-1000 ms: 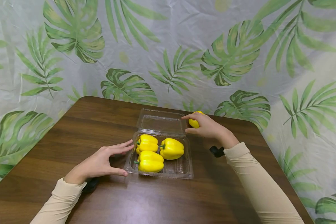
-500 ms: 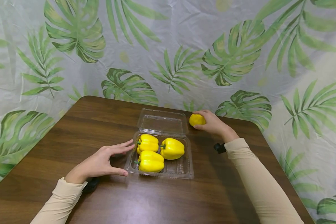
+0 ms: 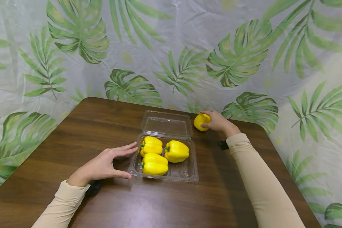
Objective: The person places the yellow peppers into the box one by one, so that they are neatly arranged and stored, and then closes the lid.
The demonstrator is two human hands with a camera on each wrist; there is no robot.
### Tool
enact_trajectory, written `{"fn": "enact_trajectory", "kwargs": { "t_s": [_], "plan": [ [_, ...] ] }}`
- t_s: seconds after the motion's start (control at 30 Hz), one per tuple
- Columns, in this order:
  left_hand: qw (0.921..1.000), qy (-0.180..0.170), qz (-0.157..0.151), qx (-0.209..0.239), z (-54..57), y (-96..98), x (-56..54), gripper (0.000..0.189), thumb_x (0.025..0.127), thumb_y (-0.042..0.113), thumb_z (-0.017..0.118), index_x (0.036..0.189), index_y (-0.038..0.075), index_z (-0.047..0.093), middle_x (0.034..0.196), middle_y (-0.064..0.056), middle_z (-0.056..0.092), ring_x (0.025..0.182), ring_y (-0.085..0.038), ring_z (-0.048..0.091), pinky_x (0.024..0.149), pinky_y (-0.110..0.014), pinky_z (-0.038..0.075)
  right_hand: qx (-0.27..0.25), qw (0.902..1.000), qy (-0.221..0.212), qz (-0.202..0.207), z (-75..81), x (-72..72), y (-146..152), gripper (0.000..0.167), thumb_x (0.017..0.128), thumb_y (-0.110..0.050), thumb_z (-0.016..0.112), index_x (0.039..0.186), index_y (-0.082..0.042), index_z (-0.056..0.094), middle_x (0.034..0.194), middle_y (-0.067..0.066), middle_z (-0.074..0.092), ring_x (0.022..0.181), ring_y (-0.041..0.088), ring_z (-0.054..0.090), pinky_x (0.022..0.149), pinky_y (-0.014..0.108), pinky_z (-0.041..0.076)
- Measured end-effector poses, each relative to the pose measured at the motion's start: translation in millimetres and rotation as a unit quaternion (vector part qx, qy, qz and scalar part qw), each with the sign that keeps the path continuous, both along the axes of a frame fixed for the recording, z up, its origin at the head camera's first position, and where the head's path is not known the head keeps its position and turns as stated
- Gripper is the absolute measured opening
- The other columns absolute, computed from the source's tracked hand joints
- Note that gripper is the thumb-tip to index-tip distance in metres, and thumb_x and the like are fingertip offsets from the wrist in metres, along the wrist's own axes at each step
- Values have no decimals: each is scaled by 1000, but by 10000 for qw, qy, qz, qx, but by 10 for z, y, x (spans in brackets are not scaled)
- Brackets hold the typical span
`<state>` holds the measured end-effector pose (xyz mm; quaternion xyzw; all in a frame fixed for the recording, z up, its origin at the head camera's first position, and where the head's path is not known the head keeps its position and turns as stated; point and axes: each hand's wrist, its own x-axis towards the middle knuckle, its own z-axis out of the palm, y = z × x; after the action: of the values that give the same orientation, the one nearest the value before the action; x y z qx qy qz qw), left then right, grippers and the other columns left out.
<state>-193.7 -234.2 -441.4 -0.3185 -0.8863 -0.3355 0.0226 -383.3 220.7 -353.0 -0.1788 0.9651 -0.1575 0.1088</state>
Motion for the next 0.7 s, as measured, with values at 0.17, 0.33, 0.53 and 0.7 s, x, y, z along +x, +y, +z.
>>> {"fn": "enact_trajectory", "kwargs": {
  "t_s": [0.17, 0.33, 0.53, 0.7],
  "plan": [
    [10000, -7, -4, 4, -4, -1, -2, 93, 78, 47, 96, 158, 19, 57, 171, 1, 45, 151, -29, 51, 117, -61, 46, 10, 10000, -73, 1, -14, -61, 22, 74, 106, -21, 68, 170, -9, 32, 171, 32, 31, 157, 55, 29, 123, 69, 33],
    [10000, 13, 6, -17, -19, 0, -8, 93, 78, 48, 95, 158, 20, 56, 171, 2, 44, 152, -29, 51, 117, -61, 45, -50, 10000, -75, -11, -44, -90, 18, 73, 105, -18, 69, 168, -7, 34, 167, 32, 38, 152, 53, 39, 121, 66, 38],
    [10000, 34, 12, -17, -22, -3, -10, 93, 78, 48, 96, 158, 21, 57, 171, 2, 44, 152, -28, 51, 117, -60, 45, -292, 9994, -114, -141, -81, -107, -15, 64, 105, -17, 69, 162, -4, 41, 159, 32, 47, 145, 52, 46, 116, 65, 43],
    [10000, 29, 18, -9, -17, -8, -11, 93, 77, 47, 96, 158, 20, 57, 171, 2, 45, 152, -28, 51, 118, -60, 45, -334, 9991, -156, -222, -87, -87, -29, 57, 106, -18, 69, 153, -2, 43, 152, 34, 52, 133, 49, 55, 107, 60, 50]
  ]
}}
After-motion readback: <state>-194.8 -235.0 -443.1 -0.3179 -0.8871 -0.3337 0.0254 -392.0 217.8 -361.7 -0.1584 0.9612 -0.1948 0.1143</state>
